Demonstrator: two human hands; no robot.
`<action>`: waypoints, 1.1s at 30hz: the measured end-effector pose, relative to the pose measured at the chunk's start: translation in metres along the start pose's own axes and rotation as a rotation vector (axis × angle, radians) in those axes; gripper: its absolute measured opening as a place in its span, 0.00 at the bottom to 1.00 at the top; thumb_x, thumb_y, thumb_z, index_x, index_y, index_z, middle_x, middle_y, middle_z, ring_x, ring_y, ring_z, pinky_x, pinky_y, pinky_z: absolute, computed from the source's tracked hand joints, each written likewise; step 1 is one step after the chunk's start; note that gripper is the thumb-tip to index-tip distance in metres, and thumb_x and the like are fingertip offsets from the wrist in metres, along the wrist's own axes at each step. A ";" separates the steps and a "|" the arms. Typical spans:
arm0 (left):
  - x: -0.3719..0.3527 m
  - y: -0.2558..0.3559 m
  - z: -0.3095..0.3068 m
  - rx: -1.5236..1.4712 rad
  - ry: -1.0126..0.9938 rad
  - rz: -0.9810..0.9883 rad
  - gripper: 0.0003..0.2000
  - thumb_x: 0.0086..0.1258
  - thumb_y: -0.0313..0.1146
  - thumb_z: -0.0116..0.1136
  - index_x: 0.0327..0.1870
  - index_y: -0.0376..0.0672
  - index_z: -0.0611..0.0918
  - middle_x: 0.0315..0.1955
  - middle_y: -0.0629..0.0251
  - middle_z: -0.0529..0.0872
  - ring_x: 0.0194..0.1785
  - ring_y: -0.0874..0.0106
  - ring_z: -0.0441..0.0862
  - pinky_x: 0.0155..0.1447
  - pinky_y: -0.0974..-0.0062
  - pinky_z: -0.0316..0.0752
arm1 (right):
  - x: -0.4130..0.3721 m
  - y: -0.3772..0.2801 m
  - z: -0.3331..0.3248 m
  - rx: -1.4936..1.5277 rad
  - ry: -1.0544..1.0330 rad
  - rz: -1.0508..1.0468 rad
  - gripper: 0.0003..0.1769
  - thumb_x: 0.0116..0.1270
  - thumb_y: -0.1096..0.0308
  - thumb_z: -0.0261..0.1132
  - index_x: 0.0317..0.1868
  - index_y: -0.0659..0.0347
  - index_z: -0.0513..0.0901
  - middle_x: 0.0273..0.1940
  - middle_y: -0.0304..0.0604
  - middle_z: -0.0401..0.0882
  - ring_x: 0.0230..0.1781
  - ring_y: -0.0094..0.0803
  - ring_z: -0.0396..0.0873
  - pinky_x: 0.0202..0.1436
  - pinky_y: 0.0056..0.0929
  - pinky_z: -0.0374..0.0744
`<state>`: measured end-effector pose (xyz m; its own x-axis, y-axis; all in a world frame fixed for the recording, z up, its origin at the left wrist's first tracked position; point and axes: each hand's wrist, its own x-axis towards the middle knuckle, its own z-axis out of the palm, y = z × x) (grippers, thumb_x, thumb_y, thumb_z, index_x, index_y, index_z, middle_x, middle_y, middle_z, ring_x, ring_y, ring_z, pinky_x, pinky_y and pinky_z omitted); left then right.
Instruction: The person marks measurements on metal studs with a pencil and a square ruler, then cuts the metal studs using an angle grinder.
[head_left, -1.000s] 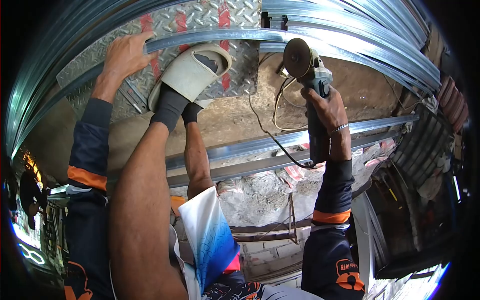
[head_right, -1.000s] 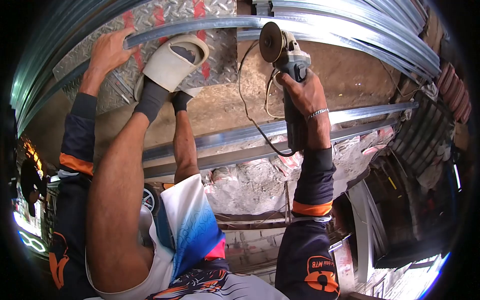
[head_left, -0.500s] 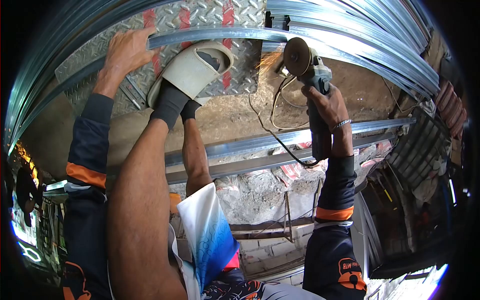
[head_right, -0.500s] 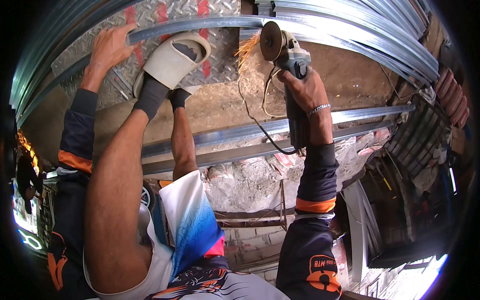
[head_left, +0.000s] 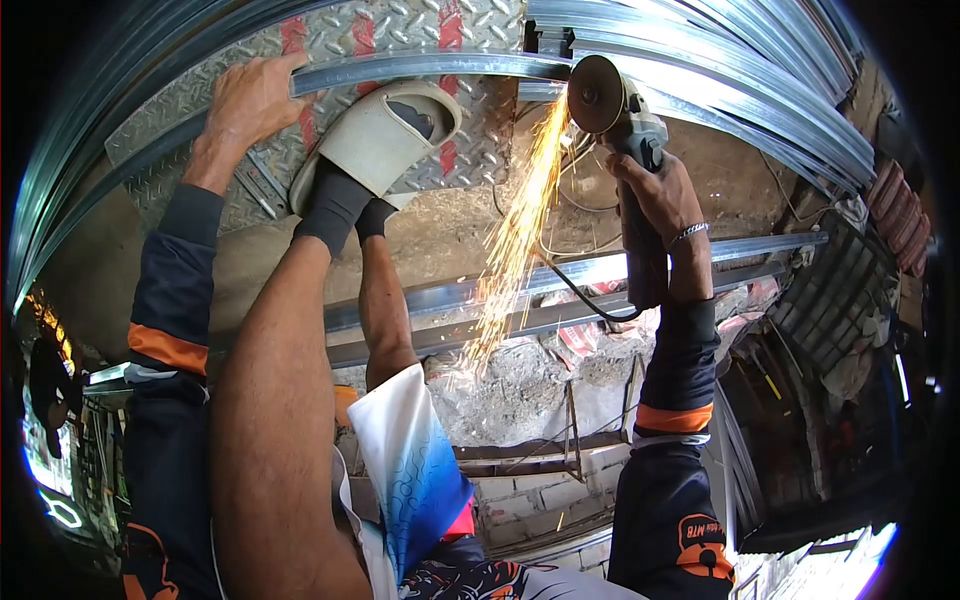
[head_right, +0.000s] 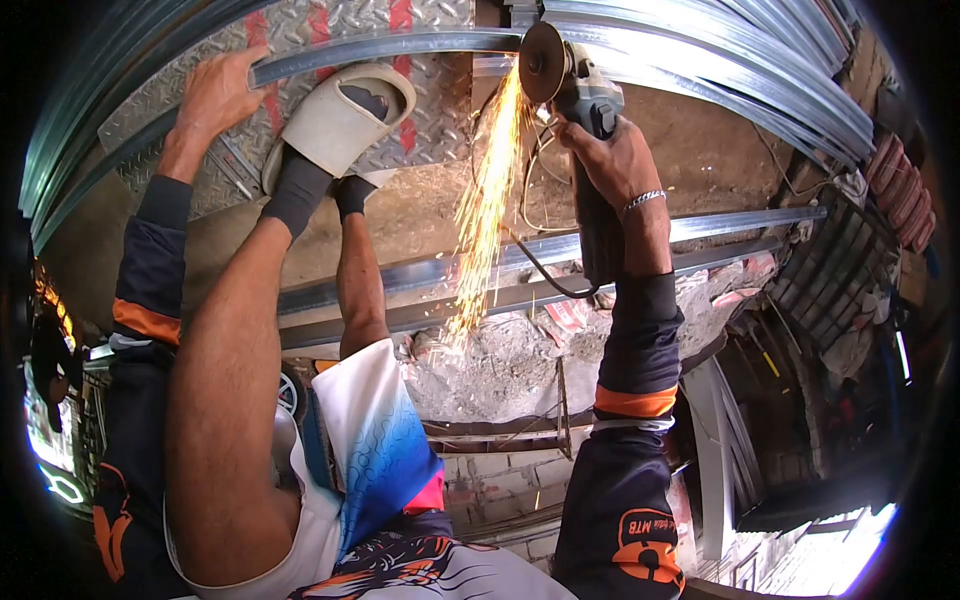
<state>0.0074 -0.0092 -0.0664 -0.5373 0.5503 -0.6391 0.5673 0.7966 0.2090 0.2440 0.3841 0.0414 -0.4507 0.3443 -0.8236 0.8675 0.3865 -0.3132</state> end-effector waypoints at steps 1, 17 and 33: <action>0.000 0.000 0.000 0.003 0.001 -0.002 0.26 0.66 0.49 0.70 0.64 0.52 0.84 0.50 0.49 0.89 0.56 0.46 0.84 0.60 0.43 0.77 | 0.001 0.001 0.000 0.000 -0.001 0.002 0.24 0.61 0.52 0.69 0.40 0.71 0.85 0.30 0.45 0.84 0.32 0.31 0.79 0.40 0.33 0.79; -0.001 -0.004 0.009 0.053 0.111 0.048 0.25 0.67 0.51 0.70 0.63 0.53 0.85 0.45 0.49 0.91 0.52 0.48 0.87 0.59 0.47 0.79 | 0.010 0.007 -0.003 0.026 -0.030 0.012 0.25 0.65 0.51 0.70 0.42 0.70 0.86 0.31 0.41 0.85 0.32 0.27 0.77 0.41 0.30 0.78; 0.001 -0.011 0.017 0.020 0.094 0.055 0.25 0.66 0.48 0.70 0.63 0.52 0.85 0.40 0.52 0.91 0.52 0.48 0.86 0.59 0.45 0.78 | 0.007 -0.005 0.000 -0.034 0.046 0.055 0.26 0.63 0.51 0.71 0.44 0.70 0.85 0.31 0.43 0.85 0.32 0.27 0.78 0.41 0.31 0.78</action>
<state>0.0113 -0.0219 -0.0823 -0.5607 0.6146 -0.5549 0.6092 0.7601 0.2262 0.2364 0.3846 0.0371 -0.4128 0.4041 -0.8163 0.8837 0.3948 -0.2514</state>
